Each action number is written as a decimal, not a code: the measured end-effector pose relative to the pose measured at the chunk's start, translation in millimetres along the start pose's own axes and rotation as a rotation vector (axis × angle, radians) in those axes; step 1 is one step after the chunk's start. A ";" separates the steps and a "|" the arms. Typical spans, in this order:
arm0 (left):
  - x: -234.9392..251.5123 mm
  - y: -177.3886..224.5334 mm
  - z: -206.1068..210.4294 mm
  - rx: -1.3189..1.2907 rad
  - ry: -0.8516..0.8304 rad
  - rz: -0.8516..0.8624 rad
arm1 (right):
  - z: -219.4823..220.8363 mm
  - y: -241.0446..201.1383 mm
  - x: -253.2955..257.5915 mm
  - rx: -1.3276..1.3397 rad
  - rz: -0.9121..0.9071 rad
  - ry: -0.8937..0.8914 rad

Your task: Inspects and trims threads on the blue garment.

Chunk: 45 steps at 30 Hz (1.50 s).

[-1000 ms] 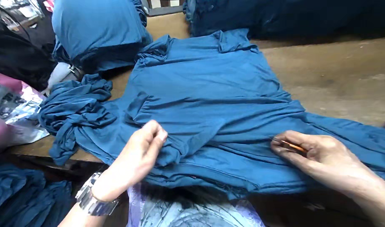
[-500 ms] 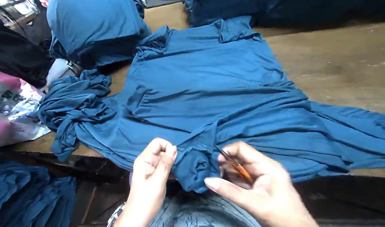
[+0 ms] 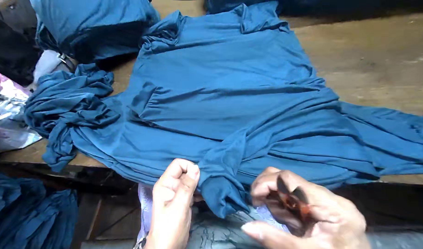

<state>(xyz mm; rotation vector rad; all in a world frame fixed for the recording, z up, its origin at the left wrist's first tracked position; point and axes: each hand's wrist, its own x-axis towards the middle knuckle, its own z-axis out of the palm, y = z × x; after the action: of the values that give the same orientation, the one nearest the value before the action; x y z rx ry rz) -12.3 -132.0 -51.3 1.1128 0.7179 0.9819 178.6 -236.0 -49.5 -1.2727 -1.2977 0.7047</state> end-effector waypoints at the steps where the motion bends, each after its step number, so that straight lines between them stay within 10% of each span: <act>1: -1.7 0.3 1.7 0.013 -0.006 0.024 | 5.0 -0.4 1.8 -0.053 -0.038 0.009; 10: -21.1 18.0 -1.6 0.849 -0.074 0.528 | 18.1 9.6 7.8 0.189 0.038 -0.025; 23: -7.5 -18.6 -2.8 0.590 -0.241 0.472 | -5.8 -4.7 0.7 1.149 0.477 0.021; 31: -6.5 -7.4 2.4 -0.539 -0.162 -0.232 | -2.2 -1.9 -7.0 0.826 0.644 0.135; 36: -2.6 -14.7 7.8 -0.377 -0.225 -0.235 | -0.9 11.9 -10.0 0.924 0.559 0.056; 45: -4.0 -12.0 8.7 0.115 -0.315 0.053 | -33.6 23.0 -14.5 0.117 0.033 0.006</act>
<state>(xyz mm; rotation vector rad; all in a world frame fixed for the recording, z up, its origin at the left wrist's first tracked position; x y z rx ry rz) -3.1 -140.5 -60.0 1.3564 0.4953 0.7921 213.1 -253.4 -68.9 -1.2029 -1.2158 0.7877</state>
